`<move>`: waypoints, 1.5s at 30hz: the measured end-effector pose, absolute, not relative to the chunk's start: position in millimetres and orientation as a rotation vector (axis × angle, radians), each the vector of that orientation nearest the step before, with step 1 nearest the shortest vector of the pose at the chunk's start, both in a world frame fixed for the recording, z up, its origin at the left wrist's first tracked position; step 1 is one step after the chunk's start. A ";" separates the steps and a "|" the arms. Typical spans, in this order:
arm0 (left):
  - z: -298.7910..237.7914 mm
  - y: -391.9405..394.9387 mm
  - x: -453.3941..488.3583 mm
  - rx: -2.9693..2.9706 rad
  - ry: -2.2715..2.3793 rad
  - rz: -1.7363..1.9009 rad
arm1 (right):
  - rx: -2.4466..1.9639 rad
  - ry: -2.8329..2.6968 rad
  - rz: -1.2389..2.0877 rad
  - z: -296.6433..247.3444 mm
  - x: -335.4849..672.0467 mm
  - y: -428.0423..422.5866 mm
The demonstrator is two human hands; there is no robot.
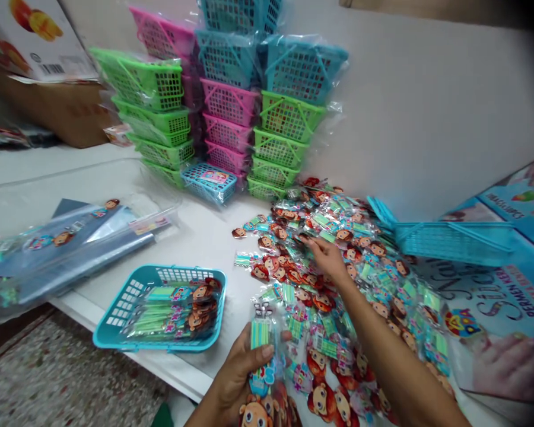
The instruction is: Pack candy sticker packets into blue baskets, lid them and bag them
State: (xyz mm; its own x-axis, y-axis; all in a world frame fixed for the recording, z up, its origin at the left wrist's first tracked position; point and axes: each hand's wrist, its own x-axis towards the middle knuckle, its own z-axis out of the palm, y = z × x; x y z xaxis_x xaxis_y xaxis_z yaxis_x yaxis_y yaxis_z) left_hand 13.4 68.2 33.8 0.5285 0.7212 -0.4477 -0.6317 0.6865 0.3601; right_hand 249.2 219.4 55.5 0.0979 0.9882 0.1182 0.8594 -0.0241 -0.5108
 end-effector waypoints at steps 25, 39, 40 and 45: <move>21.7 63.8 13.4 0.002 0.628 0.830 | -1.912 -1.853 0.340 48.8 262.9 247.1; 24.9 62.5 20.8 -0.050 0.478 0.783 | -1.507 -1.318 0.973 89.5 252.8 142.2; 26.1 62.3 22.1 -0.047 0.435 0.781 | -1.445 -1.297 1.054 91.3 246.7 129.9; 30.4 69.2 24.3 -0.064 0.409 0.818 | -1.386 -1.612 1.204 86.7 214.5 60.2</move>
